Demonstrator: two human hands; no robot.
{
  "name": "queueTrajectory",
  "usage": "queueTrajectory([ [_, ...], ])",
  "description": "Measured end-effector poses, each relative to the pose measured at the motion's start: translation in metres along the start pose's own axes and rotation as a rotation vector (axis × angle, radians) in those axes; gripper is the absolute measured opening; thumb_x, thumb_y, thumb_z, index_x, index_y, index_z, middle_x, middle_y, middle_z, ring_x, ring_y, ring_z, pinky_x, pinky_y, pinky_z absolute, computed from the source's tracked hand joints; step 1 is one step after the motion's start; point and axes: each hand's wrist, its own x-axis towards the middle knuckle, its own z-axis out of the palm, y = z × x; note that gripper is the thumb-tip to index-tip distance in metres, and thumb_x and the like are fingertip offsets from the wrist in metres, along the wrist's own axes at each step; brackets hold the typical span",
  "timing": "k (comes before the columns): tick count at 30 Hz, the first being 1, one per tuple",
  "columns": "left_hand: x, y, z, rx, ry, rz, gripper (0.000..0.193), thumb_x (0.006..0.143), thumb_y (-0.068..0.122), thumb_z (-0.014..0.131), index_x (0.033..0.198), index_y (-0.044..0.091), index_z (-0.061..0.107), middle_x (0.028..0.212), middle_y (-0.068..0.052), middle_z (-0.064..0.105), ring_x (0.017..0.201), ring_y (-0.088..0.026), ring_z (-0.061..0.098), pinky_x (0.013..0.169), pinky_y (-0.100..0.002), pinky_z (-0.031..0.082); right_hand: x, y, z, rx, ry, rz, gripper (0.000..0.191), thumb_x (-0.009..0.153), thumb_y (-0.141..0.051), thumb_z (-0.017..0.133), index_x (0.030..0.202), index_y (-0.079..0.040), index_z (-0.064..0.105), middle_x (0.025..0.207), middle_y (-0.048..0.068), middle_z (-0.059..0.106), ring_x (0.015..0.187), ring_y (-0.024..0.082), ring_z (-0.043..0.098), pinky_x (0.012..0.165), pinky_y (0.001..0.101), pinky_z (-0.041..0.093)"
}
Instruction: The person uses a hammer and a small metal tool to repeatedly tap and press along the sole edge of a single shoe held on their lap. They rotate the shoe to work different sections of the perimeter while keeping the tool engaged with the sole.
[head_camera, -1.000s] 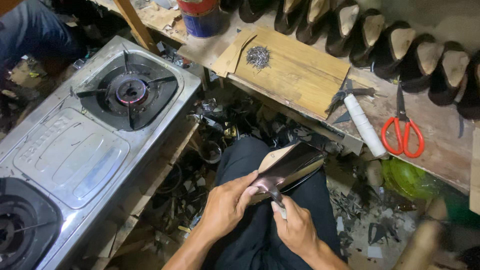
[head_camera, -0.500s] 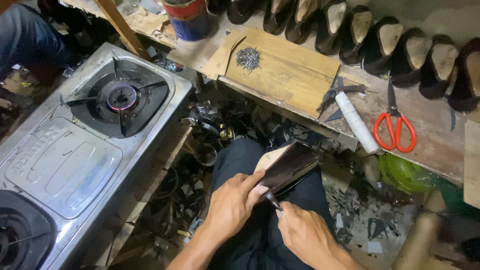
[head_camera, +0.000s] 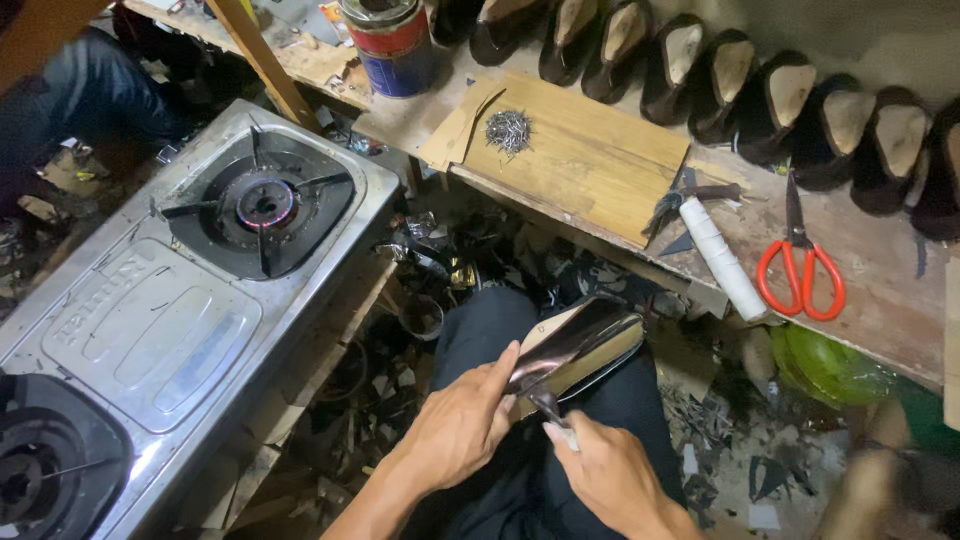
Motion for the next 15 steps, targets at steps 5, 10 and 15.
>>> queueTrajectory([
  [5, -0.001, 0.005, -0.002, 0.001, -0.024, 0.008, 0.072, 0.095, 0.014, 0.055, 0.158, 0.004, 0.022, 0.133, -0.026, 0.059, 0.113, -0.045, 0.059, 0.091, -0.05, 0.049, -0.01, 0.018, 0.009, 0.315, 0.435, -0.339, 0.015, 0.089, -0.017, 0.07, 0.089, -0.002, 0.065, 0.061, 0.013, 0.066, 0.048, 0.026, 0.071, 0.048, 0.0353, 0.057],
  [10, -0.001, 0.002, -0.004, 0.056, -0.076, -0.051, 0.079, 0.09, 0.012, 0.055, 0.16, 0.005, 0.02, 0.129, -0.024, 0.059, 0.115, -0.041, 0.059, 0.093, -0.048, 0.048, -0.005, 0.022, 0.016, 0.096, 0.06, -0.085, 0.019, 0.085, -0.016, 0.077, 0.081, -0.003, 0.064, 0.065, 0.02, 0.067, 0.06, 0.042, 0.069, 0.05, 0.044, 0.052],
  [15, -0.002, 0.001, -0.001, 0.01, 0.005, 0.029, 0.075, 0.092, 0.015, 0.06, 0.157, 0.001, 0.025, 0.137, -0.025, 0.057, 0.116, -0.044, 0.058, 0.093, -0.049, 0.048, -0.01, 0.036, 0.028, 0.352, 0.194, -0.26, 0.014, 0.091, -0.017, 0.072, 0.092, -0.003, 0.067, 0.068, 0.013, 0.07, 0.056, 0.03, 0.07, 0.054, 0.0378, 0.057],
])
